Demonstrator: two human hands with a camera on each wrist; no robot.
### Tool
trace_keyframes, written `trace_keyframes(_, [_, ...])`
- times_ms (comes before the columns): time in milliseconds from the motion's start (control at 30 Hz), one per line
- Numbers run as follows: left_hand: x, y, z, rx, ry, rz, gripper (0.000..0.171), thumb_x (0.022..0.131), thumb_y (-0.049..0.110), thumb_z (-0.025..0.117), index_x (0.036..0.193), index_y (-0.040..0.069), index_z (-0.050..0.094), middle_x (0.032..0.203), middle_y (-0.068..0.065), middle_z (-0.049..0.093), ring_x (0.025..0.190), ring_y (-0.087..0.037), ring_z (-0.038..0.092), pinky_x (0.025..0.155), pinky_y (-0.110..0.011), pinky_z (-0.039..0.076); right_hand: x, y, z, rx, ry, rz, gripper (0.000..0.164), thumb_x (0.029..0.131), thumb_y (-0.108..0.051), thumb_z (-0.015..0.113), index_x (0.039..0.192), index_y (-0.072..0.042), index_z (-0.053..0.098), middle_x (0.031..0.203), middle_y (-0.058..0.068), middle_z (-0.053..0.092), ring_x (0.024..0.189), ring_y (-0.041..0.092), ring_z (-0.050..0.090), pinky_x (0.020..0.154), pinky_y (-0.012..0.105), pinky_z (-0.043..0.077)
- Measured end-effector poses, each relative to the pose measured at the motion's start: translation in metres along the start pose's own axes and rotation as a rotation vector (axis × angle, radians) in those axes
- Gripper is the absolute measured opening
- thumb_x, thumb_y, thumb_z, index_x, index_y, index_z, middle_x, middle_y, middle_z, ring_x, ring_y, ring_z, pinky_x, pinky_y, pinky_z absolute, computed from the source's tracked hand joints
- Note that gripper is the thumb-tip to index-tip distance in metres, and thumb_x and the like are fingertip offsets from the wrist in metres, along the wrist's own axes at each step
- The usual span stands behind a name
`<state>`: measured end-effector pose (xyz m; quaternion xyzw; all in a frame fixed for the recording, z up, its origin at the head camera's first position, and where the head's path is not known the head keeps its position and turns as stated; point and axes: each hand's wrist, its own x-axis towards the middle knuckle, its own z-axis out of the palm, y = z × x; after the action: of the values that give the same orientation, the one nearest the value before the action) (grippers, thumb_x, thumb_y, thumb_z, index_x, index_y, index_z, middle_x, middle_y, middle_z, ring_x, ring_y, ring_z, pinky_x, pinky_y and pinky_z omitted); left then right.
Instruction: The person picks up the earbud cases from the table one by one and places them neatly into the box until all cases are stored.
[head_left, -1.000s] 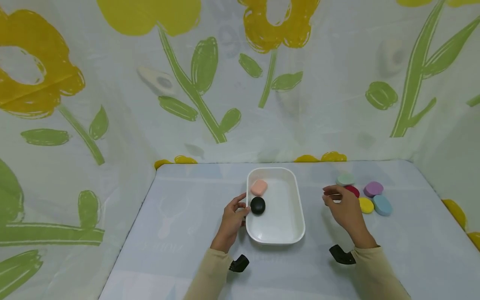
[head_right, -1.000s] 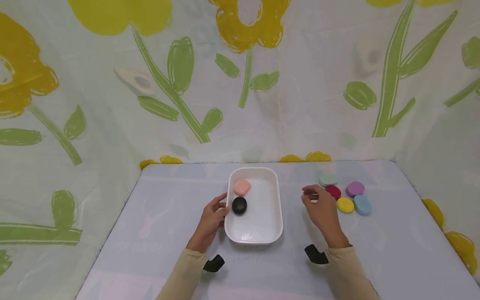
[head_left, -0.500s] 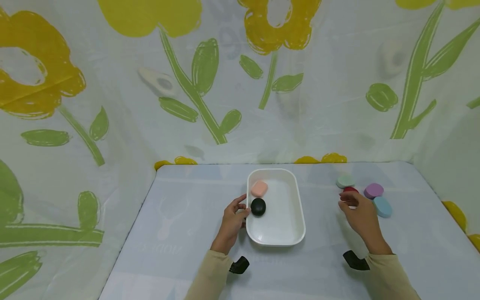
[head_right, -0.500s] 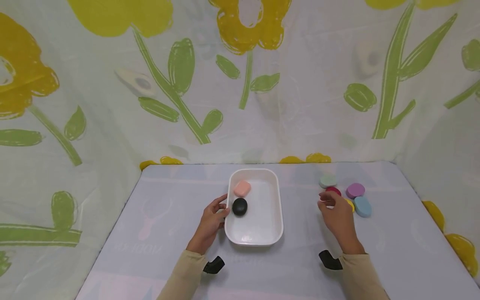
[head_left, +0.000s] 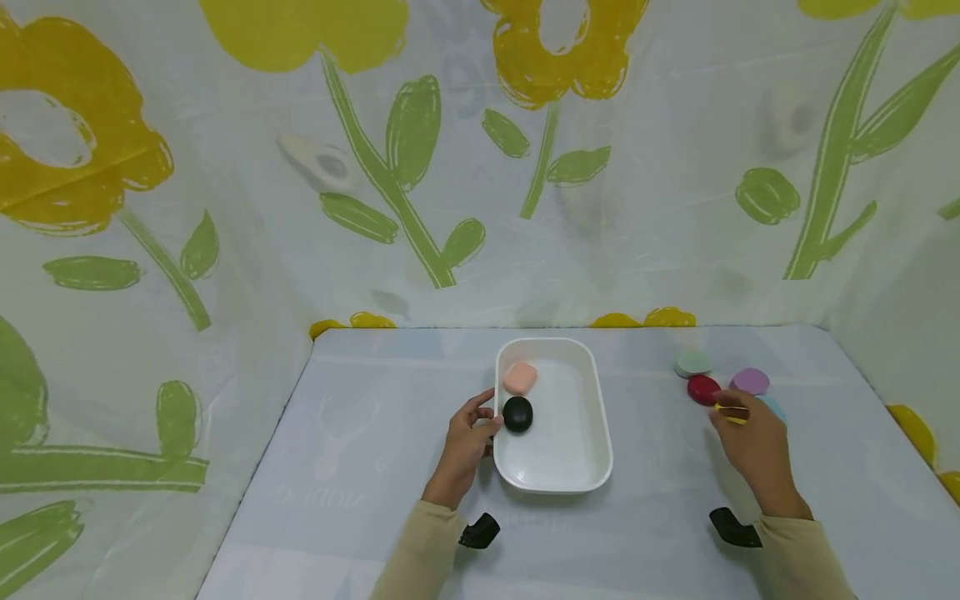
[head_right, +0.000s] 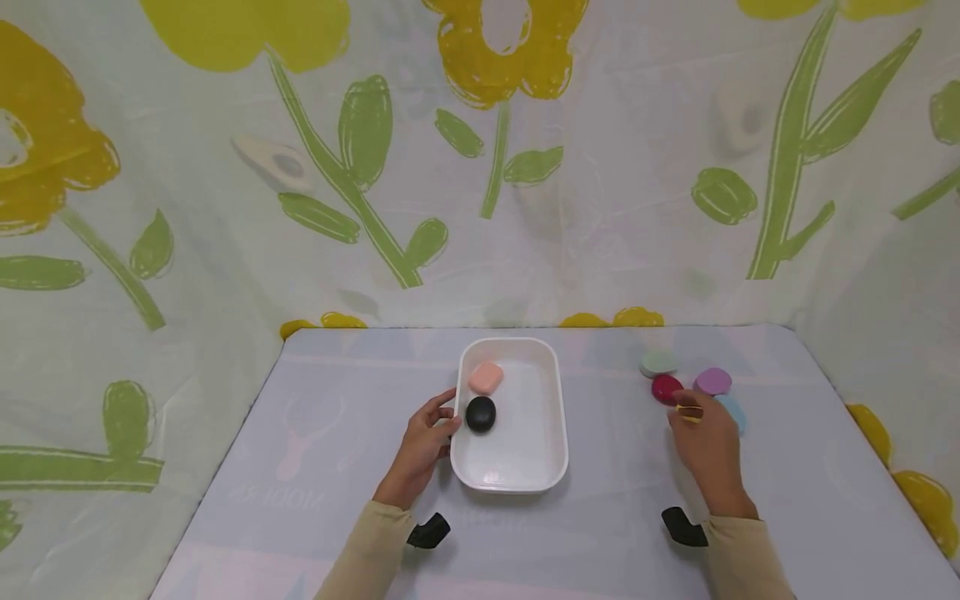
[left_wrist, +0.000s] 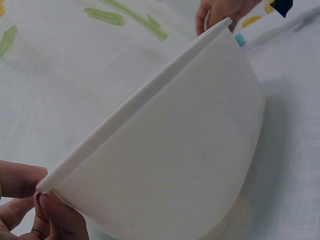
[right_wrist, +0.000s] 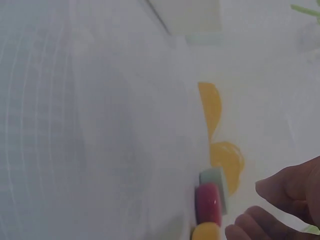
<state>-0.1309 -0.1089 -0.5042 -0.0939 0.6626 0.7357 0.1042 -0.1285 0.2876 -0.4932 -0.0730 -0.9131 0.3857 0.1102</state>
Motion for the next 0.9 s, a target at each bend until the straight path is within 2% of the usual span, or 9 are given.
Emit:
trace_keyframes(267, [-0.002, 0.001, 0.001, -0.007, 0.000, 0.002, 0.054, 0.105, 0.005, 0.063, 0.157, 0.007, 0.050, 0.112, -0.008, 0.052, 0.074, -0.017, 0.050, 0.060, -0.029, 0.048, 0.003, 0.007, -0.002, -0.015, 0.039, 0.061, 0.036, 0.098, 0.002, 0.069, 0.130, 0.016, 0.061, 0.128, 0.035, 0.059, 0.117, 0.051, 0.061, 0.068, -0.003, 0.032])
trace_keyframes(400, [-0.002, 0.002, 0.001, -0.004, 0.003, -0.001, 0.054, 0.105, 0.005, 0.063, 0.157, 0.007, 0.050, 0.112, -0.007, 0.052, 0.074, -0.017, 0.051, 0.061, -0.029, 0.048, 0.003, 0.010, -0.001, -0.049, 0.044, 0.050, 0.036, 0.096, 0.004, 0.070, 0.130, 0.016, 0.061, 0.126, 0.035, 0.059, 0.115, 0.051, 0.061, 0.069, 0.001, 0.033])
trace_keyframes(500, [-0.002, 0.002, 0.001, -0.001, 0.003, -0.003, 0.053, 0.105, 0.006, 0.063, 0.157, 0.008, 0.051, 0.112, -0.007, 0.052, 0.073, -0.017, 0.050, 0.061, -0.029, 0.048, 0.003, 0.012, -0.002, -0.079, 0.038, 0.034, 0.037, 0.096, 0.005, 0.070, 0.130, 0.016, 0.061, 0.125, 0.036, 0.058, 0.114, 0.052, 0.060, 0.079, 0.015, 0.044])
trace_keyframes(567, [-0.002, 0.002, 0.001, -0.001, 0.003, 0.001, 0.053, 0.105, 0.006, 0.063, 0.157, 0.008, 0.051, 0.111, -0.007, 0.051, 0.073, -0.017, 0.050, 0.060, -0.029, 0.047, 0.004, 0.014, -0.002, -0.095, 0.023, 0.035, 0.040, 0.096, 0.004, 0.069, 0.132, 0.017, 0.060, 0.125, 0.037, 0.057, 0.114, 0.053, 0.057, 0.088, 0.034, 0.053])
trace_keyframes(667, [-0.001, 0.001, 0.001, -0.002, 0.003, 0.002, 0.053, 0.105, 0.006, 0.064, 0.156, 0.007, 0.051, 0.111, -0.007, 0.051, 0.073, -0.017, 0.050, 0.060, -0.029, 0.047, 0.006, 0.019, -0.002, -0.115, -0.005, 0.036, 0.044, 0.095, 0.004, 0.068, 0.136, 0.018, 0.057, 0.127, 0.039, 0.054, 0.114, 0.054, 0.054, 0.096, 0.063, 0.048])
trace_keyframes(700, [-0.001, 0.002, 0.001, -0.003, 0.004, 0.003, 0.053, 0.105, 0.006, 0.064, 0.156, 0.007, 0.051, 0.111, -0.007, 0.051, 0.073, -0.017, 0.050, 0.060, -0.029, 0.047, 0.007, 0.021, -0.002, -0.122, -0.012, 0.030, 0.045, 0.095, 0.004, 0.068, 0.136, 0.019, 0.057, 0.127, 0.040, 0.054, 0.113, 0.054, 0.053, 0.098, 0.068, 0.046])
trace_keyframes(900, [-0.001, 0.002, 0.001, 0.001, 0.004, -0.003, 0.052, 0.105, 0.006, 0.064, 0.156, 0.008, 0.051, 0.111, -0.007, 0.052, 0.074, -0.017, 0.049, 0.061, -0.029, 0.047, 0.012, 0.031, 0.001, -0.192, -0.018, -0.022, 0.049, 0.089, 0.008, 0.071, 0.134, 0.023, 0.057, 0.127, 0.046, 0.053, 0.112, 0.059, 0.051, 0.099, 0.074, 0.044])
